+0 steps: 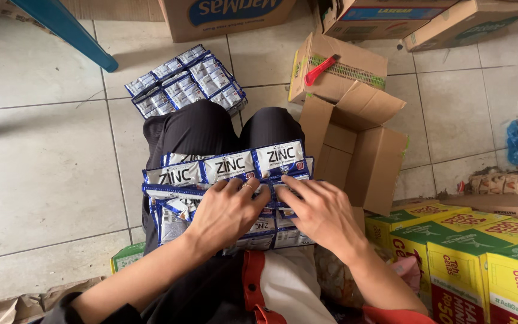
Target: The person sits on the floor and uses a red utility knife to cut open a cardboard box. They remove shrink-wrapped packs of zinc supplement sachets, separate them into smaller groups, and place them into a second open cardboard box.
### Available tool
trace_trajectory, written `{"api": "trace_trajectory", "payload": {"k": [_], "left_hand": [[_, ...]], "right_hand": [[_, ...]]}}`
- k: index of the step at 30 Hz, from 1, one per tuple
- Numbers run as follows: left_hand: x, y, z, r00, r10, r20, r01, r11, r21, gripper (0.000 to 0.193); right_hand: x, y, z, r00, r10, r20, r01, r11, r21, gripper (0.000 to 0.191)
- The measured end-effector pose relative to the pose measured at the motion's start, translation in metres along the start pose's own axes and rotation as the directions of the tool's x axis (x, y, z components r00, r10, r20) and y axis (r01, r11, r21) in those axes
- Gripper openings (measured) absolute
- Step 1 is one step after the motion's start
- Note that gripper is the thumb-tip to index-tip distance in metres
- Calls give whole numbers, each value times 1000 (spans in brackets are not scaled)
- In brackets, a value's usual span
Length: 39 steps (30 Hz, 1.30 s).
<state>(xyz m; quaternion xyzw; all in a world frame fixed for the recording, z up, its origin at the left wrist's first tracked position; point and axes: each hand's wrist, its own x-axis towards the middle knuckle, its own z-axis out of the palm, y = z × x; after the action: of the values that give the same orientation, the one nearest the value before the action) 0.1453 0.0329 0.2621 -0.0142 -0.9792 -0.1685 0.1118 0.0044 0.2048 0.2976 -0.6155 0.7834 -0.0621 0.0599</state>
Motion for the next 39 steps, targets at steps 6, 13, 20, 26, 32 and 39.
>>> {"api": "trace_trajectory", "payload": {"k": [6, 13, 20, 26, 32, 39], "left_hand": [[-13, -2, -2, 992, 122, -2, -122, 992, 4, 41], [-27, -11, -23, 974, 220, -63, -225, 968, -109, 43], [-30, -15, -36, 973, 228, -27, -228, 948, -221, 46], [-32, -28, -44, 968, 232, -96, -250, 921, -299, 46], [-12, -46, -45, 984, 173, -32, -169, 873, -458, 40], [9, -64, -42, 987, 160, -8, -137, 813, -566, 21]], "right_hand": [[-6, 4, -3, 988, -153, -33, 152, 987, -50, 42], [-11, 19, -16, 927, -316, -203, 333, 941, 58, 32], [-17, 26, -40, 956, -243, -162, 282, 912, 298, 28], [-16, 47, -46, 980, -167, 104, 98, 873, 479, 25], [11, 102, -22, 893, -170, 418, -236, 613, 754, 37], [-5, 133, 48, 918, -241, 316, -328, -14, 944, 92]]}}
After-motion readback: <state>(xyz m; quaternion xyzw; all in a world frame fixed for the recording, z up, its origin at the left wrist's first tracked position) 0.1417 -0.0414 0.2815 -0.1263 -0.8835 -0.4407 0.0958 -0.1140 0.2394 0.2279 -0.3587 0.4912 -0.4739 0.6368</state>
